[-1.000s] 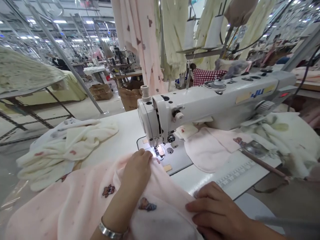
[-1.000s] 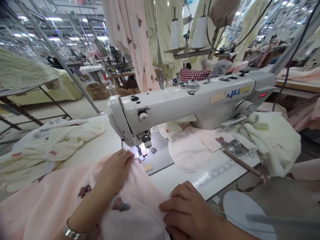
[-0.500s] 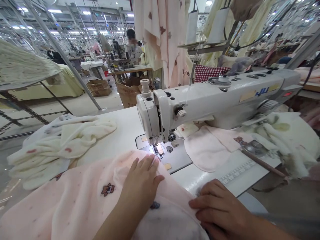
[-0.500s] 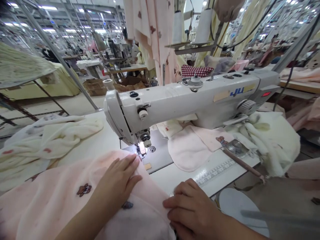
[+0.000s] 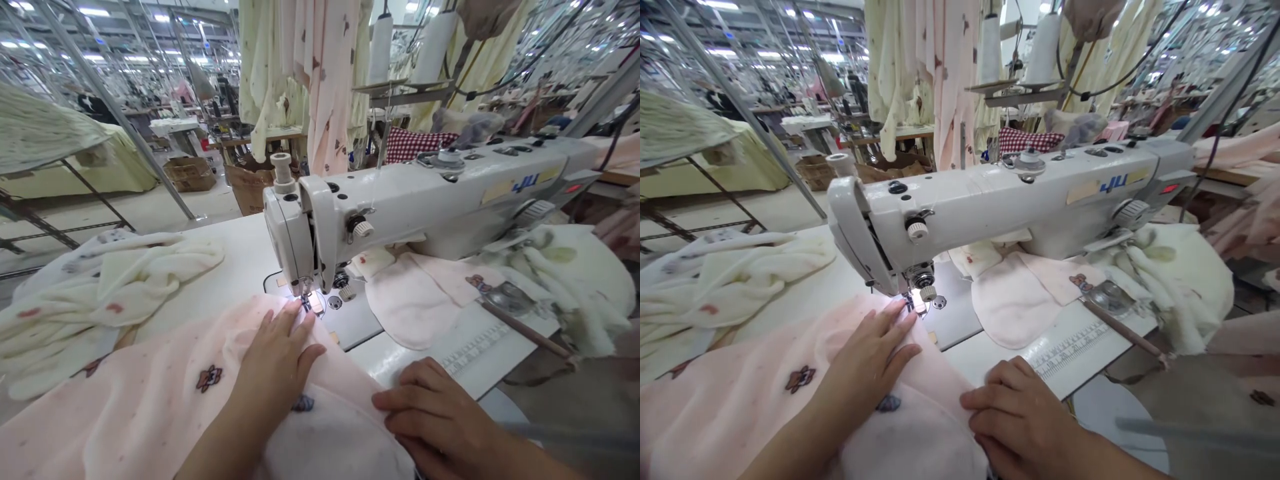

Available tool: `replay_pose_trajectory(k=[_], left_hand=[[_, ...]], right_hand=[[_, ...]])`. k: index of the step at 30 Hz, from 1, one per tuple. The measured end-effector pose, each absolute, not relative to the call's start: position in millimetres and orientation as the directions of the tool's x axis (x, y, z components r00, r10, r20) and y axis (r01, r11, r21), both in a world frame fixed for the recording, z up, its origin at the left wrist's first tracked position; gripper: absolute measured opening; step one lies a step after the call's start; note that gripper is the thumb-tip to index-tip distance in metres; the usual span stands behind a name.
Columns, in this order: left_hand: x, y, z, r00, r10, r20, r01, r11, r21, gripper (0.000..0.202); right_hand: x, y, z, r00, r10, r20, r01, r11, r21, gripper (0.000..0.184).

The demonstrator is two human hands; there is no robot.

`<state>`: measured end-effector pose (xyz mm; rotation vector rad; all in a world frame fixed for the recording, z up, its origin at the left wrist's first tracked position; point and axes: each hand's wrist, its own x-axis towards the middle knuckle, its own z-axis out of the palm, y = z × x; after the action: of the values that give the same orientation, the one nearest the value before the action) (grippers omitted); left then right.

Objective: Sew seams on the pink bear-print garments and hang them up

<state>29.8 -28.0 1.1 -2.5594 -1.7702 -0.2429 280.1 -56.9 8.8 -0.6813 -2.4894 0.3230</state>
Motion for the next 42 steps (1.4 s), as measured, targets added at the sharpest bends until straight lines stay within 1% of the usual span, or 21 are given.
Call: replay_pose_trajectory(k=[3, 5, 9, 13, 19, 22, 24, 26, 28, 31, 35, 37, 39, 42], left_hand=[[40, -38, 2, 0.325, 0.931, 0.168, 0.944, -0.330, -0.003, 0.034], [49, -51, 1, 0.322, 0.926, 0.197, 0.946, -0.324, -0.024, 0.034], [60, -75, -7, 0.316, 0.915, 0.249, 0.945, -0.326, -0.001, 0.044], [57, -81, -14, 0.326, 0.901, 0.287, 0.938, -0.346, 0.018, 0.045], [56, -77, -11, 0.367, 0.877, 0.311, 0.924, -0.381, -0.017, 0.048], [59, -76, -12, 0.372, 0.874, 0.313, 0.923, -0.385, -0.022, 0.049], [59, -75, -13, 0.379, 0.871, 0.313, 0.920, -0.391, -0.028, 0.050], [57, -74, -14, 0.395, 0.864, 0.313, 0.914, -0.404, -0.039, 0.052], [51, -70, -15, 0.411, 0.860, 0.304, 0.907, -0.419, -0.041, 0.052], [32, -53, -13, 0.424, 0.866, 0.264, 0.899, -0.437, -0.010, 0.050], [-1, -19, -5, 0.470, 0.859, 0.203, 0.871, -0.488, 0.051, 0.046], [-15, -1, 1, 0.503, 0.849, 0.163, 0.853, -0.518, 0.065, 0.045], [-26, 16, 5, 0.532, 0.838, 0.125, 0.838, -0.542, 0.067, 0.047], [-38, 37, 8, 0.536, 0.838, 0.098, 0.837, -0.543, 0.070, 0.052]], right_hand=[[283, -56, 9, -0.740, 0.520, 0.426, 0.391, 0.849, -0.356, 0.012], [287, -56, 8, -0.753, 0.515, 0.409, 0.406, 0.854, -0.327, 0.013], [295, -56, 5, -0.787, 0.486, 0.381, 0.414, 0.873, -0.258, 0.020], [301, -53, 2, -0.801, 0.453, 0.391, 0.386, 0.890, -0.242, 0.022], [306, -52, -1, -0.795, 0.460, 0.396, 0.396, 0.887, -0.236, 0.024], [308, -51, 0, -0.792, 0.476, 0.382, 0.412, 0.879, -0.242, 0.023], [308, -49, 3, -0.796, 0.486, 0.360, 0.415, 0.872, -0.258, 0.019], [308, -45, 8, -0.825, 0.460, 0.329, 0.387, 0.884, -0.264, 0.013], [305, -39, 12, -0.870, 0.388, 0.303, 0.326, 0.915, -0.238, 0.011], [291, -26, 14, -0.916, 0.271, 0.297, 0.235, 0.960, -0.152, 0.014], [261, -3, 11, -0.928, 0.193, 0.318, 0.181, 0.981, -0.065, 0.015], [246, 9, 8, -0.931, 0.179, 0.319, 0.175, 0.984, -0.043, 0.015], [232, 19, 6, -0.930, 0.196, 0.312, 0.188, 0.981, -0.056, 0.015], [216, 31, 4, -0.905, 0.300, 0.302, 0.278, 0.954, -0.114, 0.014]])
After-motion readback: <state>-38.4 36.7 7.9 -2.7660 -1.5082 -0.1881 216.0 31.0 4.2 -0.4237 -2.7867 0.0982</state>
